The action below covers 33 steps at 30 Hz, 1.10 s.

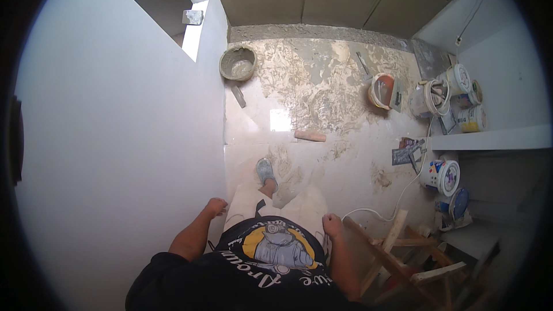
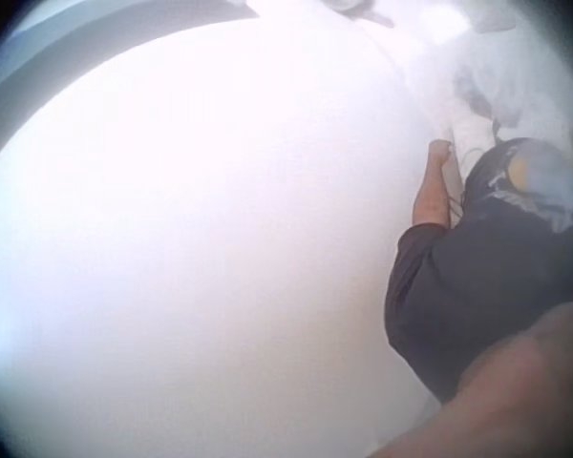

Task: The person uses an angle grinder on a wall-floor corner, then moves to clean a trowel in a bucket of water and wipe the floor with a cloth. The person handles a trowel, bucket, and cloth during the cleaning steps.

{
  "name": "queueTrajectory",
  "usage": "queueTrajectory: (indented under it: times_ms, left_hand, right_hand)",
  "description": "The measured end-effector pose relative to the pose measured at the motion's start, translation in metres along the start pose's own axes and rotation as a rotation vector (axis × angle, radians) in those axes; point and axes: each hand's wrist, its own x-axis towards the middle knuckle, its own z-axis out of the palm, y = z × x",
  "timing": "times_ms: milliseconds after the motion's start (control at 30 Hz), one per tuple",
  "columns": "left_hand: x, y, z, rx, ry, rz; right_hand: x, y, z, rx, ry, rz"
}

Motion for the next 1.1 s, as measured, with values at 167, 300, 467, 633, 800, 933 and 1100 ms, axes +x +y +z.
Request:
queueTrajectory:
  times_ms: [167,300,467,633,800,933,1100]
  left_hand:
    - [0.054,0.119,-0.052,0.029,0.054,0.186]
    - [0.07,0.229,-0.061,0.029,0.162,0.408]
    - [0.058,0.326,-0.052,-0.047,0.162,0.396]
    - [0.106,0.37,-0.07,-0.202,0.178,0.235]
    - [0.233,0.434,-0.09,-0.301,0.217,0.158]
    - [0.346,0.482,-0.116,-0.412,0.247,0.088]
    - [0.456,0.546,-0.185,-0.617,0.349,0.209]
  right_hand:
    - [0.01,-0.138,-0.023,-0.022,-0.099,-0.053]
    - [0.059,-0.188,-0.008,-0.06,-0.403,-0.12]
    - [0.115,-0.227,0.021,-0.552,-0.57,-0.117]
    - [0.129,-0.261,0.015,-0.508,-0.676,0.039]
    - [0.102,-0.21,0.065,-0.495,-0.373,-0.099]
    - [0.103,-0.267,0.085,-0.553,-0.374,-0.004]
    - [0.103,-0.295,0.127,-0.549,-0.365,0.066]
